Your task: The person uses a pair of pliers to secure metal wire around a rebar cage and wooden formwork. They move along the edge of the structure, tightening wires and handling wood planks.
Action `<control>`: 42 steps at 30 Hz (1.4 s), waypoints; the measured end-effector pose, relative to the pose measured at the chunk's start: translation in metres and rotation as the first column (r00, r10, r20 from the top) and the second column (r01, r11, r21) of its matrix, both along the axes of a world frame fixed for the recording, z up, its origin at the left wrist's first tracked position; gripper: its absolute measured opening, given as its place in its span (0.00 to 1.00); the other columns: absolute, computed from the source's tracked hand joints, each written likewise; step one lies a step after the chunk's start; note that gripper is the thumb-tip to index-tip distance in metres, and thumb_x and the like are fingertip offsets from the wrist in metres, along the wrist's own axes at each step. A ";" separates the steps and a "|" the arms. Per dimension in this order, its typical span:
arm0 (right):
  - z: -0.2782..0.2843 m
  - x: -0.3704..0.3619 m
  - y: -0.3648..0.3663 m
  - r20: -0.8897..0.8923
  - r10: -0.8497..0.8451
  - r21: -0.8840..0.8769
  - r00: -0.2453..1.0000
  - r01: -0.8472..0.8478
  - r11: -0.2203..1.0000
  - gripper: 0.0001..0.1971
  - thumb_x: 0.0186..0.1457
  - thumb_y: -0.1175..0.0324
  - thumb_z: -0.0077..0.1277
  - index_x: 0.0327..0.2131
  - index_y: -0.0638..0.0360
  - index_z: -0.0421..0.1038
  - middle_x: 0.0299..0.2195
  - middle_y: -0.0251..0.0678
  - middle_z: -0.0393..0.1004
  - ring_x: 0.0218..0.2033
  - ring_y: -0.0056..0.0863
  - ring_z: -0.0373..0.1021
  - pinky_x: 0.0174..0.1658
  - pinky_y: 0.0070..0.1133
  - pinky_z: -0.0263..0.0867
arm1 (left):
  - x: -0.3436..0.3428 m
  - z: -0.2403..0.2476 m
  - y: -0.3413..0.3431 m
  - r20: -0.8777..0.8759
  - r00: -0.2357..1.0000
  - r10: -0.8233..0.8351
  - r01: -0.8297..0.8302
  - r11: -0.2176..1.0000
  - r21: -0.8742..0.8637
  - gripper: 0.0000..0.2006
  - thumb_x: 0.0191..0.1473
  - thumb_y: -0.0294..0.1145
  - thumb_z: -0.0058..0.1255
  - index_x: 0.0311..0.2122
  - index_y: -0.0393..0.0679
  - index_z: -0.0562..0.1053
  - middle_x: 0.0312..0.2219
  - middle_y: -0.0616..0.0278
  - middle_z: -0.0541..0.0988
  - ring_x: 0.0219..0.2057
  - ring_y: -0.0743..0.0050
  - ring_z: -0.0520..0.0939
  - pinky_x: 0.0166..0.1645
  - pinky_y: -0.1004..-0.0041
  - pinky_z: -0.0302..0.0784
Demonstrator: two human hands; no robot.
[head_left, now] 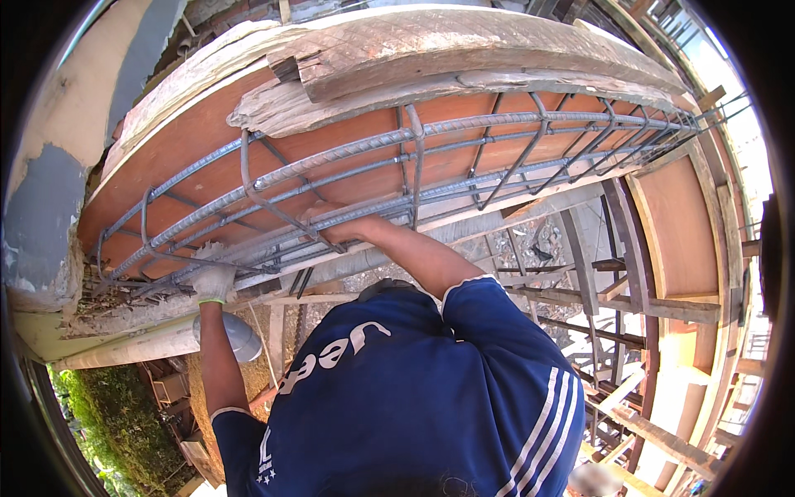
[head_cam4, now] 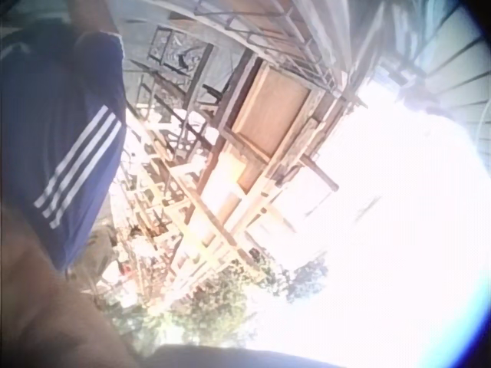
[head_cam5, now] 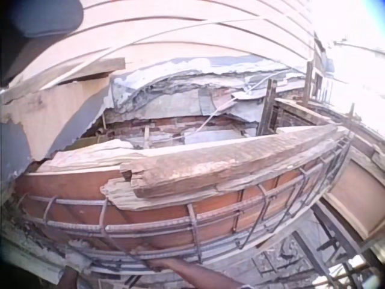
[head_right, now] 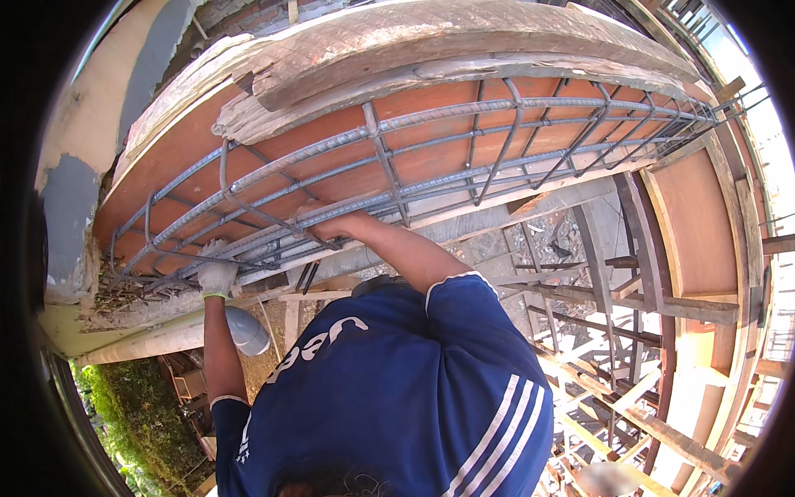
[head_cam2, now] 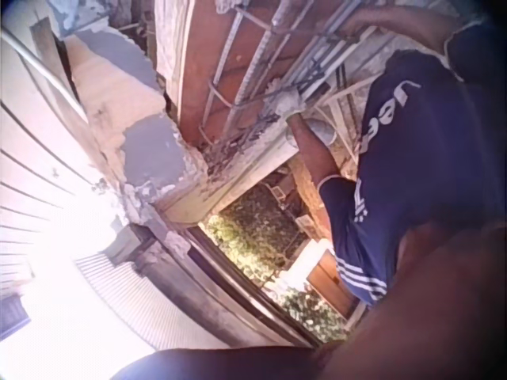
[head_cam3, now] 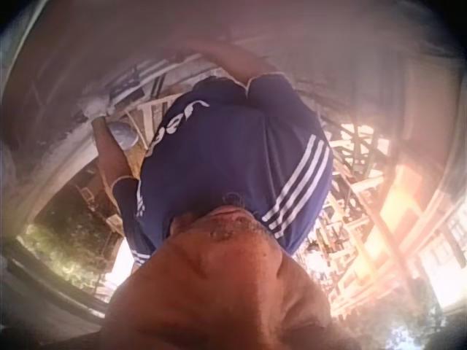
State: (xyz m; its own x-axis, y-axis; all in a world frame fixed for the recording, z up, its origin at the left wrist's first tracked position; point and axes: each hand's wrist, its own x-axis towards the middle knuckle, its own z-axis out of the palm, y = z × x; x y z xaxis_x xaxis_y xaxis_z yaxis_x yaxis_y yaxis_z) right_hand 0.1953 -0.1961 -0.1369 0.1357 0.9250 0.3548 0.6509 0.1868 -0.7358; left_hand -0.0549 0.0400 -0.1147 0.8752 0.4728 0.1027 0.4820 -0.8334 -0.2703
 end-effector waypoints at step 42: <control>0.024 -0.019 0.011 0.000 -0.043 -0.617 0.999 0.034 0.787 0.18 0.67 0.59 0.44 0.49 0.65 0.71 0.40 0.38 0.75 0.42 0.26 0.68 0.49 0.25 0.63 | -0.013 -0.015 -0.004 0.315 0.948 0.038 -0.008 0.995 -0.095 0.15 0.43 0.48 0.55 0.35 0.52 0.79 0.36 0.62 0.78 0.41 0.54 0.81 0.48 0.53 0.75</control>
State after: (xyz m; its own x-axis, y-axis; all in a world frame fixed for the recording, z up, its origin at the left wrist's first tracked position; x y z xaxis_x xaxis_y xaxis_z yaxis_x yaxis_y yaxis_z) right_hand 0.1762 -0.1853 -0.1133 0.1762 0.9404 -0.2909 0.6371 -0.3343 -0.6945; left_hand -0.0680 0.0357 -0.1296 0.7938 0.5127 0.3272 0.5495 -0.8352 -0.0243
